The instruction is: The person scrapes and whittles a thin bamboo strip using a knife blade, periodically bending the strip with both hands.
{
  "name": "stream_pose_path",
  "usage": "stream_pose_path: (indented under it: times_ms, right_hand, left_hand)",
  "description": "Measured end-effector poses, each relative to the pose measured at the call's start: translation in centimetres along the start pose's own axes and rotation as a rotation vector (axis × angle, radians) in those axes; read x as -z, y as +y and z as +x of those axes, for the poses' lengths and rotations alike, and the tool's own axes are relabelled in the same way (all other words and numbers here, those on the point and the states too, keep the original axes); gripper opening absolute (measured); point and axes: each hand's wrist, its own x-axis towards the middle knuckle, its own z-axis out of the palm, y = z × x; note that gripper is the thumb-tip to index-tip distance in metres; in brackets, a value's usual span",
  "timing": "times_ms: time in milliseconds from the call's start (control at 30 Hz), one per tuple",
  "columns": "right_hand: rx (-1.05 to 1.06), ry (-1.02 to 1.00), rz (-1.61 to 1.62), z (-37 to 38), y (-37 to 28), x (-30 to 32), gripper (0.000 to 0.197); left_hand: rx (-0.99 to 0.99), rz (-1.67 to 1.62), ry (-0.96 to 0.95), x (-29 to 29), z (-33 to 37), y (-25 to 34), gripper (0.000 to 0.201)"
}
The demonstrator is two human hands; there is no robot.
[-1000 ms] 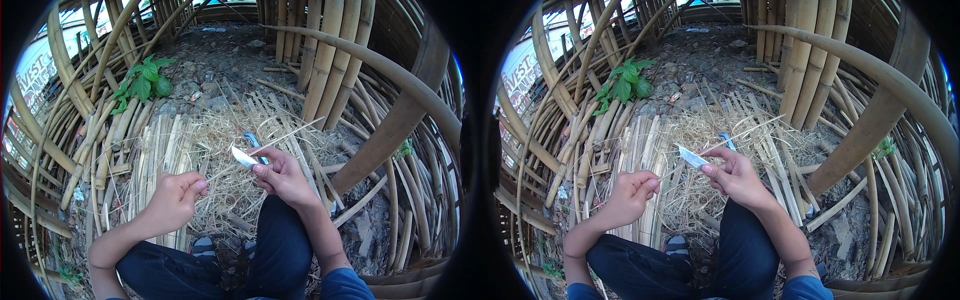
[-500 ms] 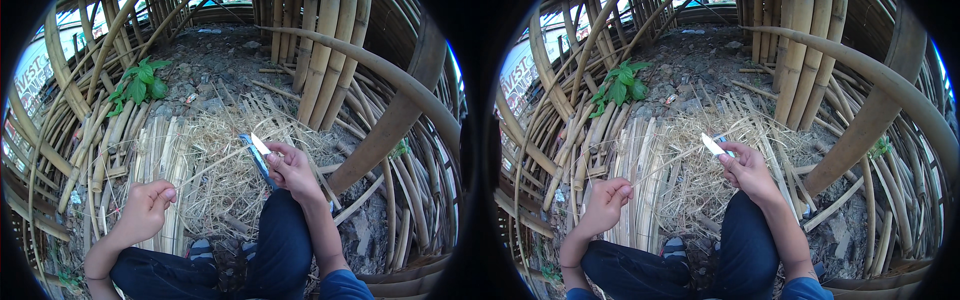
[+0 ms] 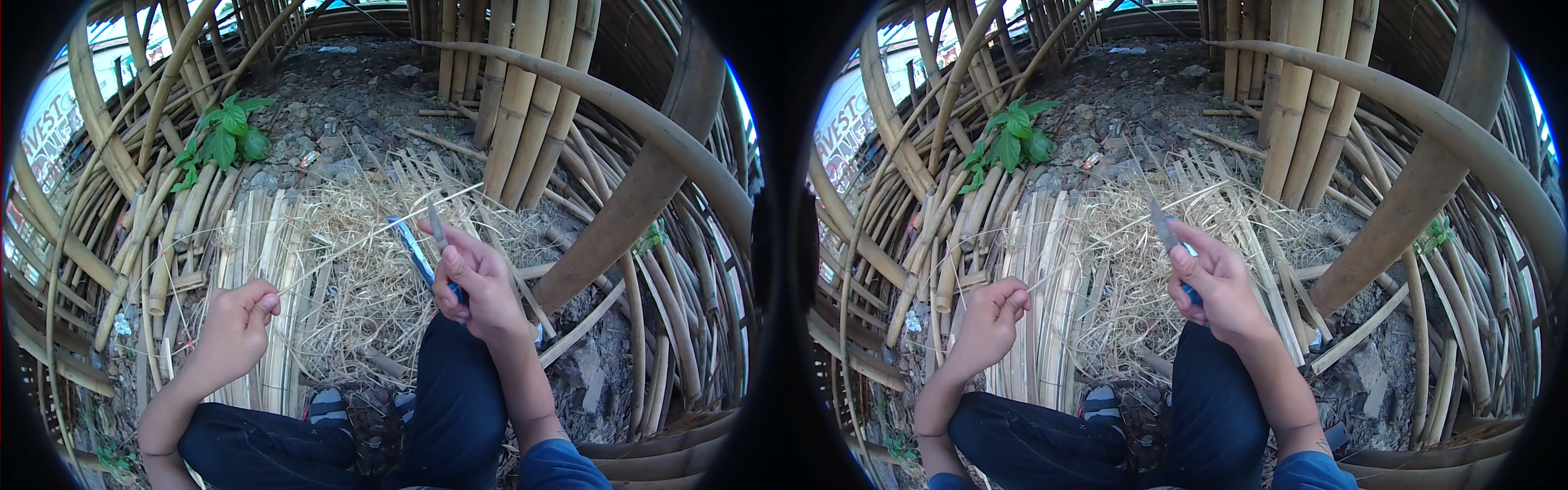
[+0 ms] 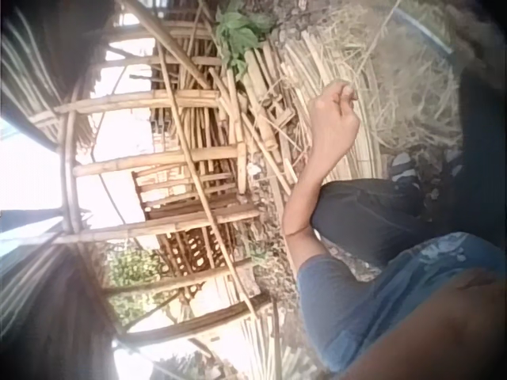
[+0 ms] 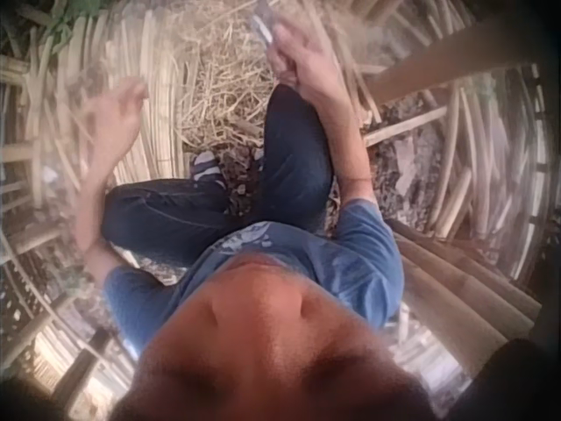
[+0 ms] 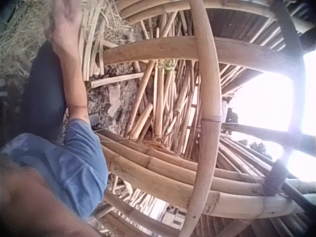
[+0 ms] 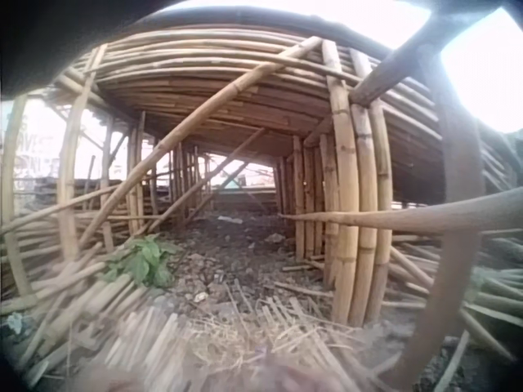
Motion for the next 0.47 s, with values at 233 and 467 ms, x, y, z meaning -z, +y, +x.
stream_pose_path:
  times_ms: [233, 467]
  right_hand:
    - [-0.208, -0.315, -0.075, 0.8, 1.1, -4.0, 0.044]
    - [-0.148, -0.205, -0.108, 0.8, 1.9, -3.4, 0.043]
  left_hand:
    - [-0.436, 0.018, 0.110, -3.4, 0.4, 2.2, 0.008]
    - [-0.485, 0.061, 0.107, -3.2, 0.4, 2.1, 0.009]
